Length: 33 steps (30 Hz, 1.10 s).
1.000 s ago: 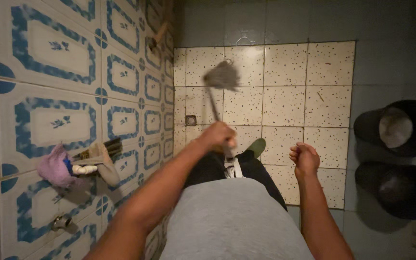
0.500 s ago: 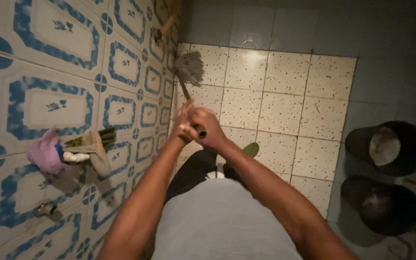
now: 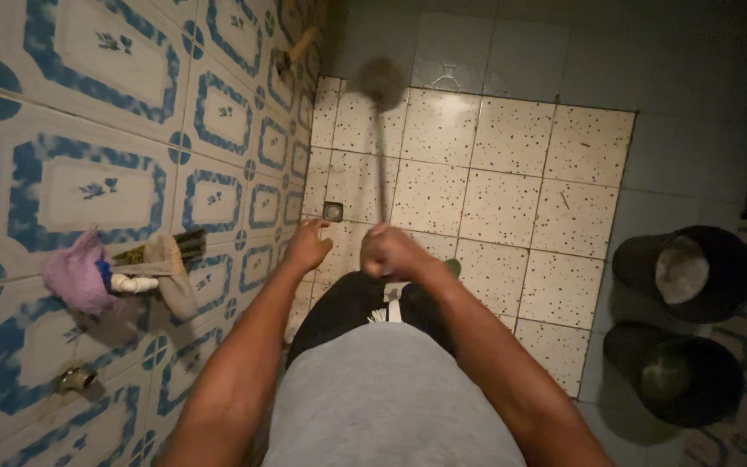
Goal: The person mops a tiled bathroom floor using a string mop and two buckets. They repeatedly dip the mop into soapy water, wring it by hand, and push the mop across the floor in back-and-forth strokes, covering the area near the toilet and along the walls.
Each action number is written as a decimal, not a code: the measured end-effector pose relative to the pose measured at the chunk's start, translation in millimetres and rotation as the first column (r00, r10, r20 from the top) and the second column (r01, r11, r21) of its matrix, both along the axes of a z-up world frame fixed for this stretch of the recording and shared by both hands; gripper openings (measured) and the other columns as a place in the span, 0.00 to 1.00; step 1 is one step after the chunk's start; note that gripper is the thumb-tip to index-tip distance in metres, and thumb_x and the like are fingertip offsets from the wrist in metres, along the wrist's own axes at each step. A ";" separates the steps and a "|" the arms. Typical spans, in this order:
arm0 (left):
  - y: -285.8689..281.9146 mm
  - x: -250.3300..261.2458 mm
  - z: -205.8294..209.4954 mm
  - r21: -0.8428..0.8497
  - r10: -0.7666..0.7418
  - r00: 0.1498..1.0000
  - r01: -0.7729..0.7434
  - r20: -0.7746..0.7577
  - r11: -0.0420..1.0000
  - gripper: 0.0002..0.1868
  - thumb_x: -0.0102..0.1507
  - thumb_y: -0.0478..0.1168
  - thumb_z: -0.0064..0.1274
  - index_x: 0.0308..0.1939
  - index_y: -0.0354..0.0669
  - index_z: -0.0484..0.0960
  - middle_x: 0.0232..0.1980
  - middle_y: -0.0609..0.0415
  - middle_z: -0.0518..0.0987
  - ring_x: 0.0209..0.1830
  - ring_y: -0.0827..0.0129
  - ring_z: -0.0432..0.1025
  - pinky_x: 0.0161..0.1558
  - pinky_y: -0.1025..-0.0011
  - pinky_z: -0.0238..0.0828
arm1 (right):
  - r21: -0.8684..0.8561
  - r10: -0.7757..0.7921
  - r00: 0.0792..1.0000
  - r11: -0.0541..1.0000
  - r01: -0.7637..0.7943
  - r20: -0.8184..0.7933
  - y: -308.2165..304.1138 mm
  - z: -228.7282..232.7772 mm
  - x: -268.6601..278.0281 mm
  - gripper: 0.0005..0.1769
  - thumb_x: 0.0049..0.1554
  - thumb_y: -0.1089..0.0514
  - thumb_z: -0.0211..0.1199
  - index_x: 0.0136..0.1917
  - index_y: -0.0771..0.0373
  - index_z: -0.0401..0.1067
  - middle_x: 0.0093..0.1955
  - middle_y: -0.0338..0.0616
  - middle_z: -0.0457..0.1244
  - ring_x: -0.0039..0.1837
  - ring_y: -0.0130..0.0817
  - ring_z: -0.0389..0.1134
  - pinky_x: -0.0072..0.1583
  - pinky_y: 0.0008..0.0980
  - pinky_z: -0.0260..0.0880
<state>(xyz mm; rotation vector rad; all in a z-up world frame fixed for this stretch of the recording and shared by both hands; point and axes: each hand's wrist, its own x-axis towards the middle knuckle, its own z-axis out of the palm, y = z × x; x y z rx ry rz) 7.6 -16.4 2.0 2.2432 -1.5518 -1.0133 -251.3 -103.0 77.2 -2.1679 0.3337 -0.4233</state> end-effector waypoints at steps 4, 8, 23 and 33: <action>-3.6 -3.0 -10.3 0.034 -0.019 1.000 0.019 -0.006 0.999 0.25 0.56 0.44 0.58 0.57 0.45 0.80 0.61 0.40 0.75 0.61 0.46 0.70 0.61 0.56 0.67 | 0.226 -0.579 0.813 0.802 0.553 0.060 -29.5 -40.5 -73.3 0.11 0.54 0.63 0.59 0.29 0.58 0.70 0.35 0.41 0.65 0.44 0.35 0.65 0.56 0.36 0.70; -4.5 -0.1 -31.5 -0.103 -0.066 0.996 0.060 -0.056 0.993 0.22 0.56 0.44 0.59 0.53 0.44 0.82 0.56 0.40 0.79 0.59 0.47 0.72 0.61 0.58 0.69 | -0.102 -0.965 0.242 0.231 0.968 0.104 -56.5 -53.8 -219.5 0.18 0.70 0.56 0.47 0.47 0.64 0.77 0.43 0.45 0.68 0.43 0.35 0.66 0.45 0.35 0.66; 33.9 47.0 -50.1 -0.054 0.097 0.986 -0.105 -0.135 0.993 0.20 0.57 0.43 0.58 0.52 0.44 0.83 0.50 0.42 0.81 0.42 0.54 0.78 0.48 0.61 0.75 | 0.936 -0.955 -0.184 -0.272 0.224 -0.233 -59.2 -99.2 -169.6 0.05 0.60 0.63 0.56 0.42 0.61 0.70 0.41 0.47 0.68 0.45 0.36 0.68 0.55 0.33 0.64; -4.1 10.2 -44.9 -0.244 -0.025 0.994 -0.002 -0.105 0.970 0.26 0.55 0.35 0.51 0.58 0.44 0.83 0.54 0.42 0.83 0.52 0.52 0.77 0.54 0.61 0.74 | -0.027 0.040 0.921 0.999 -0.032 0.388 13.1 18.7 71.1 0.12 0.46 0.63 0.67 0.31 0.59 0.63 0.33 0.45 0.59 0.39 0.45 0.62 0.51 0.45 0.66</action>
